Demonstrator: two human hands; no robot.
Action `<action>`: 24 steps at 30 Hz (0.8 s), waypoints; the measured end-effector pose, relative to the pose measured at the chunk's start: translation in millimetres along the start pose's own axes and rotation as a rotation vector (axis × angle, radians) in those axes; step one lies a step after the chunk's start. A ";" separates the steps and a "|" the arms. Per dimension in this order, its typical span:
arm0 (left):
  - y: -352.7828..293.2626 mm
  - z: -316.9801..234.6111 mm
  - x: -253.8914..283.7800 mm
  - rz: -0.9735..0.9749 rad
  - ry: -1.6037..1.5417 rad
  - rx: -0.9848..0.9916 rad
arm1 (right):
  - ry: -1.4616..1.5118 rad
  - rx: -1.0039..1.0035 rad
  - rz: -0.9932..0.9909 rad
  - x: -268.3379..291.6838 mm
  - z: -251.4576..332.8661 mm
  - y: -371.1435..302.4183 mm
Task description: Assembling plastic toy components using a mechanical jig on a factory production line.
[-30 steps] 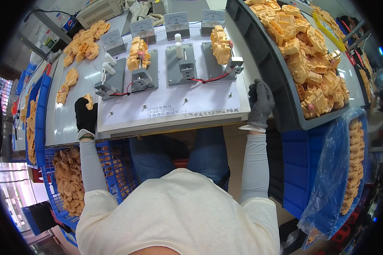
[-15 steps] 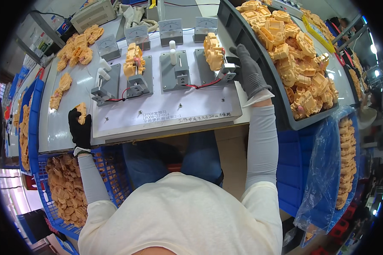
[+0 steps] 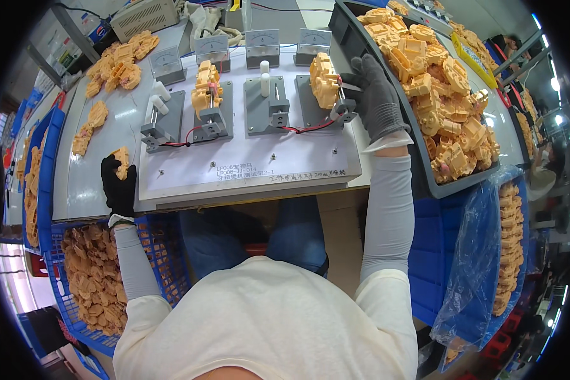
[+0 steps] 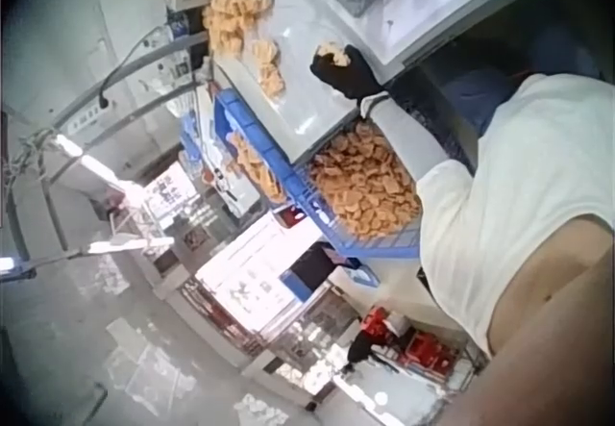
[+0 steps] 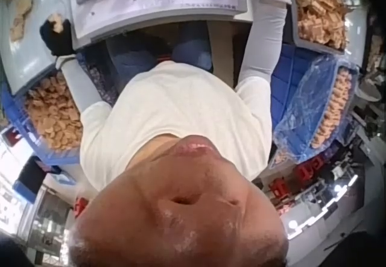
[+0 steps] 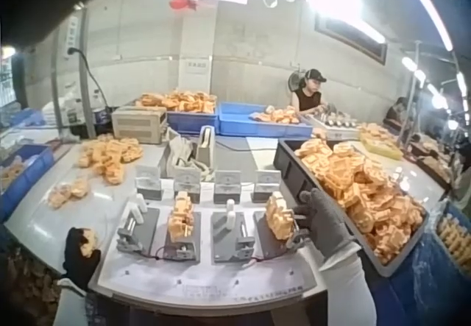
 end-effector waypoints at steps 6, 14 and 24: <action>-0.4 -1.9 0.4 0.014 -0.024 0.059 | -1.387 0.229 -0.457 -52.3 -0.6 -37.6; 1.5 -2.7 -0.6 -0.023 -0.007 -0.034 | -1.183 0.353 -0.627 -45.0 -16.6 -19.9; -1.0 4.5 0.4 0.029 0.000 -0.010 | -1.208 0.350 -0.434 -42.7 -9.4 -40.3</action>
Point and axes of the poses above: each hand's wrist, its own y-axis towards the middle knuckle, its own x-axis out of the back of the hand, z = x × y, the point moved 1 cm from there along y, towards the middle knuckle, and after that the axes turned 10 degrees about -x, right-handed, at the moved point
